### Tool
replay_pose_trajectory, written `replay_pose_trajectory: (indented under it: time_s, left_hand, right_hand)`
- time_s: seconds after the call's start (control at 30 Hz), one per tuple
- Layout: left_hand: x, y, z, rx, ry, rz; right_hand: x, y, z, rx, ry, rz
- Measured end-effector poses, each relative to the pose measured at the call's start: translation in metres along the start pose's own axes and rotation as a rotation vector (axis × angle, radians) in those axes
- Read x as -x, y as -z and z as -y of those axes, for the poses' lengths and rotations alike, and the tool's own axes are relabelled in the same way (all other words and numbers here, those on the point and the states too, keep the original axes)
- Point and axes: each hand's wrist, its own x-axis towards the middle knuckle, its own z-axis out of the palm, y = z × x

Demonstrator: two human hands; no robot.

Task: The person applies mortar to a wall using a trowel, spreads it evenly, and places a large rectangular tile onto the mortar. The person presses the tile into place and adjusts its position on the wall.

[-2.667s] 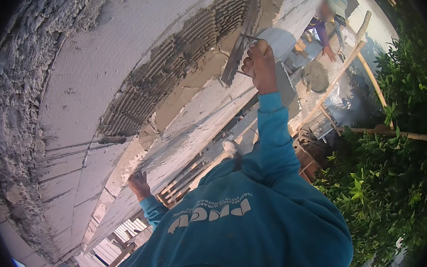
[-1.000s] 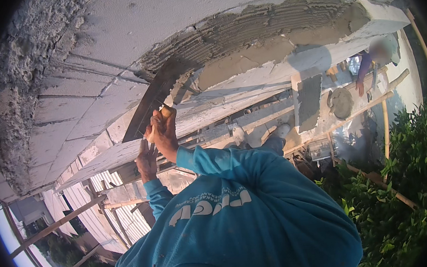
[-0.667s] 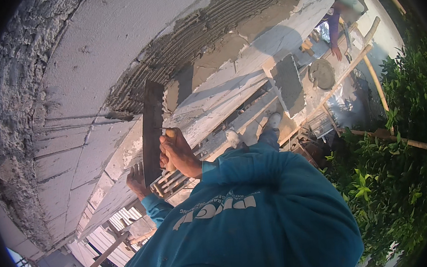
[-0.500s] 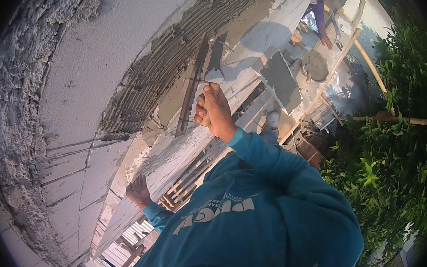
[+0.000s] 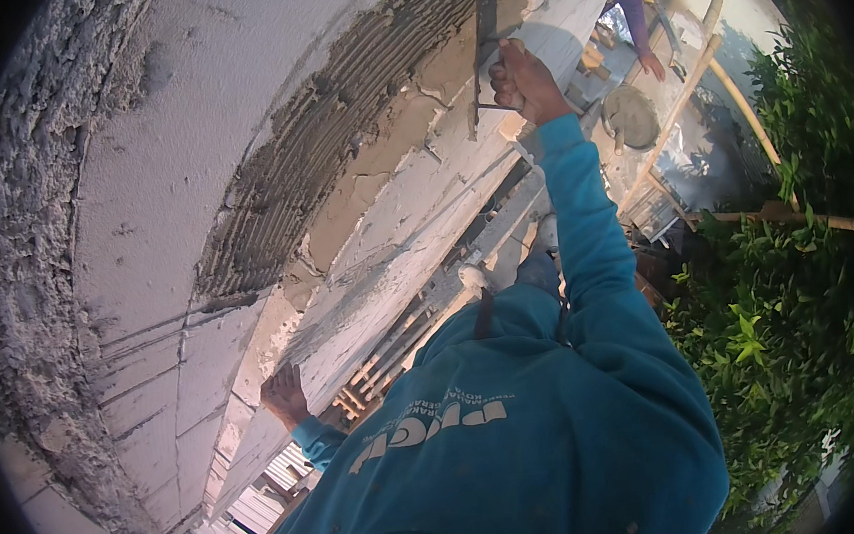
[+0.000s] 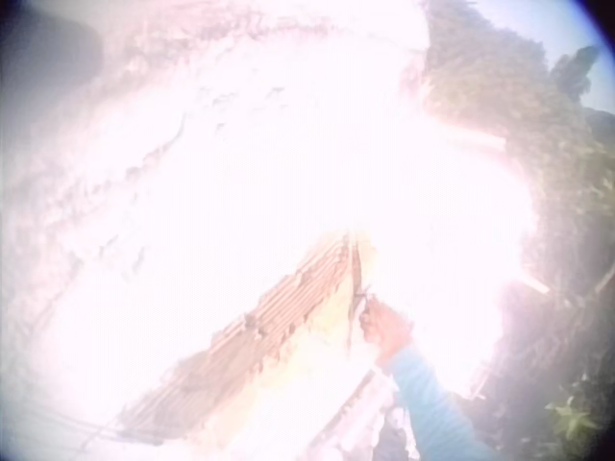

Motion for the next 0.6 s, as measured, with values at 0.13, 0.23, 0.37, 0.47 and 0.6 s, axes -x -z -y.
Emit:
replay_pose_trajectory:
  time_s: [0.13,0.23,0.37,0.47,0.6]
  left_hand:
    - [-0.004,0.001,0.002,-0.031,0.004,-0.005]
    - [-0.003,-0.004,0.003,-0.015,0.015,-0.029]
    - [-0.007,0.004,0.004,0.008,-0.006,-0.046]
    - [-0.006,0.003,0.002,0.009,0.008,0.001]
    - [0.008,-0.006,-0.004,0.017,-0.024,0.013]
  right_hand:
    - [0.027,-0.019,-0.018,-0.02,-0.064,0.049]
    - [0.044,-0.037,-0.047,-0.025,-0.082,0.051]
    - [0.052,-0.052,-0.054,-0.008,-0.093,-0.001]
    - [0.051,-0.053,-0.047,-0.021,-0.106,0.017]
    - [0.046,-0.033,-0.041,-0.09,-0.191,0.148]
